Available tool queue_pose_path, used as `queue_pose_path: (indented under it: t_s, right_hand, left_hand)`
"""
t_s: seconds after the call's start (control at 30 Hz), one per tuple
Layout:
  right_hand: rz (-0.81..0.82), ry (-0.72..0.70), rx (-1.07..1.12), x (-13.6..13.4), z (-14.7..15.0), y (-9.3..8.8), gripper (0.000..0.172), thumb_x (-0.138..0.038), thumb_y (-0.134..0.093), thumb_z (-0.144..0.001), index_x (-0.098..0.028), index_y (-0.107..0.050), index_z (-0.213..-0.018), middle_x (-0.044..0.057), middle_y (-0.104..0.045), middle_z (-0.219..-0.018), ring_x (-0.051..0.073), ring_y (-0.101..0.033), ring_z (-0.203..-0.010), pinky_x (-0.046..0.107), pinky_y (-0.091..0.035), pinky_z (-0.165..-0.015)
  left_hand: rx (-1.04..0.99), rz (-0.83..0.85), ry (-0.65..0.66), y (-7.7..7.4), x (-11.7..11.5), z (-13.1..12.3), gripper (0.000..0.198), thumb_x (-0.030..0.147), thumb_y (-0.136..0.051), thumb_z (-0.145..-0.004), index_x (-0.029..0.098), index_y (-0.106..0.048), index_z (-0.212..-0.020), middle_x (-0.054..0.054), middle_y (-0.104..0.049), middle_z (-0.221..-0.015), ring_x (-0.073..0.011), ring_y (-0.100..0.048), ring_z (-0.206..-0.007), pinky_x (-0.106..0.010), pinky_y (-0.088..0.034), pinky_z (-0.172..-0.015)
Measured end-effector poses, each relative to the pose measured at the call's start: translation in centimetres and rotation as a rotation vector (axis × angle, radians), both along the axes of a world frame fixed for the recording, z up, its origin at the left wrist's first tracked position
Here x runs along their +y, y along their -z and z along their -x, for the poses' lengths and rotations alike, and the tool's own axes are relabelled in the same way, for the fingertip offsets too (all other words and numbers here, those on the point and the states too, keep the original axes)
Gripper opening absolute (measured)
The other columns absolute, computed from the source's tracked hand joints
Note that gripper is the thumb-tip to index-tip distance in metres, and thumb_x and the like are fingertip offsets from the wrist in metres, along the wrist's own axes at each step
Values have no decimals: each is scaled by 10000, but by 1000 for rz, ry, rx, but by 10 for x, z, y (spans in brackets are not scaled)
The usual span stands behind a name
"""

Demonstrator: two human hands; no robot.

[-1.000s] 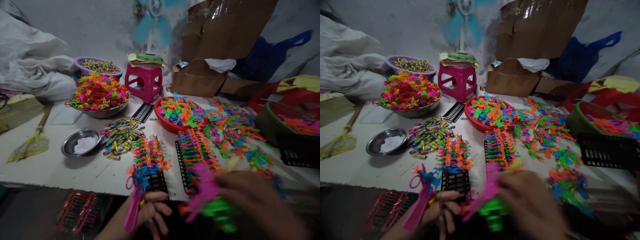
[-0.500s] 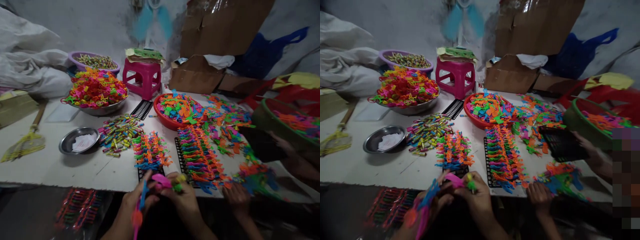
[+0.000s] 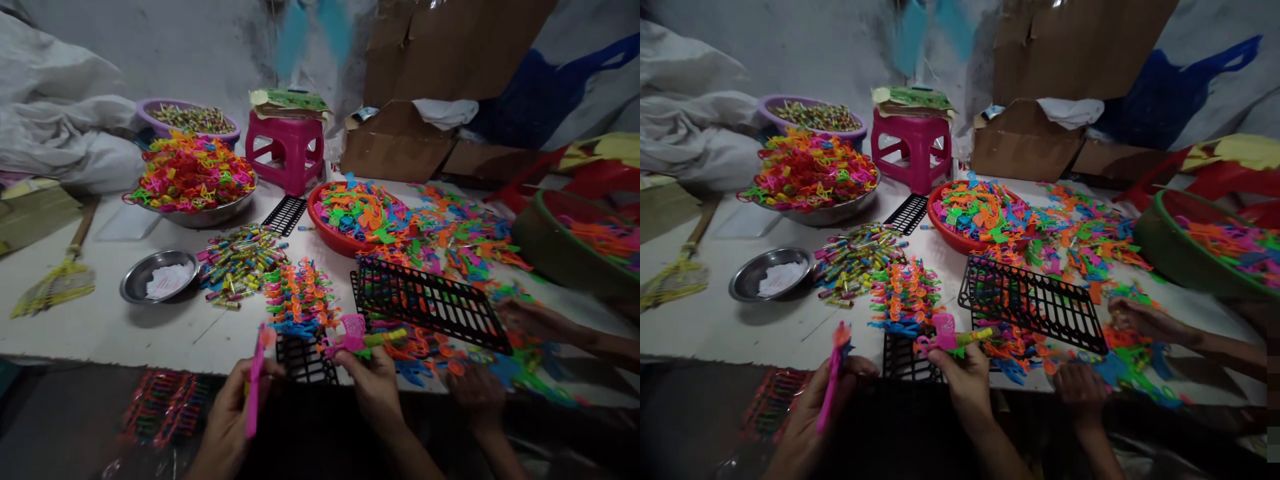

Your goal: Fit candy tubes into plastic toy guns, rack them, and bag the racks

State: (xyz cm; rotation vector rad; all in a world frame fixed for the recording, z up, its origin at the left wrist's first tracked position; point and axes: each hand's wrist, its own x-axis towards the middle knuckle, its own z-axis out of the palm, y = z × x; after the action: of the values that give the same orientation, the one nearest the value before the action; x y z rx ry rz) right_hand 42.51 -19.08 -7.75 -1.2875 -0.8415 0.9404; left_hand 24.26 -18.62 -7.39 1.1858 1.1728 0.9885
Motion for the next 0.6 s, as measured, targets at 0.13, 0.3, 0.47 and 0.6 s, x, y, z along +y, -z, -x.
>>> queue_pose_path:
  t_s: [0.13, 0.3, 0.47, 0.6]
  right_hand:
    - [-29, -219, -31, -14, 13, -24, 131, -307, -646, -703, -177, -639, -722, 5, -658, -649, 155, -606, -583, 257, -503, -559]
    - [-280, 124, -634, -19, -14, -27, 292, -191, -616, -735, -234, -587, -1023, 40, -625, -859, 168, -599, -720, 285, -501, -615]
    - [-595, -6, -1209, -7, -32, -12, 360, -78, -579, -748, -237, -585, -1071, 50, -633, -862, 185, -577, -789, 313, -461, -651]
    - [-585, 12, -1247, 1, -24, -6, 169, -155, -550, -797, -197, -627, -942, 60, -638, -806, 181, -574, -747, 306, -453, -632]
  left_hand:
    - [-63, 29, 145, -11, 5, -21, 234, 383, -583, -739, 189, -551, -866, -17, -606, -797, -118, -552, -603, -214, -458, -545]
    - [-30, 214, 29, -32, 10, -13, 286, 442, -597, -710, 186, -480, -767, 64, -528, -493, -69, -448, -355, -170, -365, -360]
    - [-46, 342, 89, -41, -3, -2, 349, 488, -598, -691, 189, -485, -829, 65, -534, -472, -45, -402, -322, -133, -311, -318]
    - [-19, 397, 141, -51, -12, -8, 335, 495, -600, -685, 188, -501, -775, 66, -522, -433, -16, -361, -300, -103, -260, -315]
